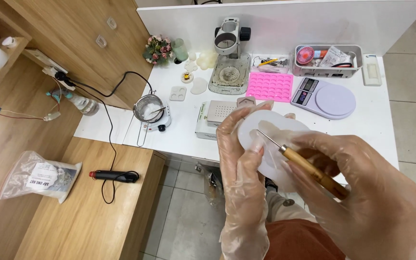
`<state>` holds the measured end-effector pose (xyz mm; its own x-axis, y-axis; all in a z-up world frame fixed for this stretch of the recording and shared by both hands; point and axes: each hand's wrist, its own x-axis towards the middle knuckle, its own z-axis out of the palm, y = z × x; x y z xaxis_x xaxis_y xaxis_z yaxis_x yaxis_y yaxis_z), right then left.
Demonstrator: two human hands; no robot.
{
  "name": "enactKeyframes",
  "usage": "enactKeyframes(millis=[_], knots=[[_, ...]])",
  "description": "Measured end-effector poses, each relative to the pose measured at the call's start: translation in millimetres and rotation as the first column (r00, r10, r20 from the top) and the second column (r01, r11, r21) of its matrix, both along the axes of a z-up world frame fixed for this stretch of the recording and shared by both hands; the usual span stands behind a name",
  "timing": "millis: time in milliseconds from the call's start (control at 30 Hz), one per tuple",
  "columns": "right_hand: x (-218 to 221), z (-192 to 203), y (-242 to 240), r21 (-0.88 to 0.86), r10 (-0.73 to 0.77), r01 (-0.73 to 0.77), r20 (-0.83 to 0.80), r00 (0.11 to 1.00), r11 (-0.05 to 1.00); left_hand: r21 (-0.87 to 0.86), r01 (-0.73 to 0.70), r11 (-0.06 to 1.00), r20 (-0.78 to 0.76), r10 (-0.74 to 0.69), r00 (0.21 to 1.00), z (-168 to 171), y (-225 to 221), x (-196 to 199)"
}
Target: Cleaning and preparing a silicone candle mold using a small tool to remove wax residue.
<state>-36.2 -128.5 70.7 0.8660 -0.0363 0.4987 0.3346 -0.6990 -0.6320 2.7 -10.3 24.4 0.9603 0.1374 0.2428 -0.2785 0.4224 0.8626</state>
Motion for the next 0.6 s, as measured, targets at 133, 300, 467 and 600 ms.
enactKeyframes(millis=[133,300,467,600], knots=[[-6,-8,-7,-0.047,0.008,-0.007,0.012,1.0,0.999,-0.035,0.046,0.998,0.037,-0.045,0.998,-10,-3,-3],[-10,-11,-5,-0.039,-0.023,0.024,0.019,1.0,0.999,-0.212,0.071,0.975,0.023,-0.068,0.997,-11,-9,-3],[-7,-14,-7,-0.116,-0.016,0.021,0.036,0.999,0.993,-0.173,0.031,0.984,0.035,-0.025,0.999,-15,-11,-1],[-6,-27,-12,-0.286,0.004,0.012,0.055,0.998,0.958,-0.272,0.061,0.96,0.002,-0.063,0.998,-13,-9,1]])
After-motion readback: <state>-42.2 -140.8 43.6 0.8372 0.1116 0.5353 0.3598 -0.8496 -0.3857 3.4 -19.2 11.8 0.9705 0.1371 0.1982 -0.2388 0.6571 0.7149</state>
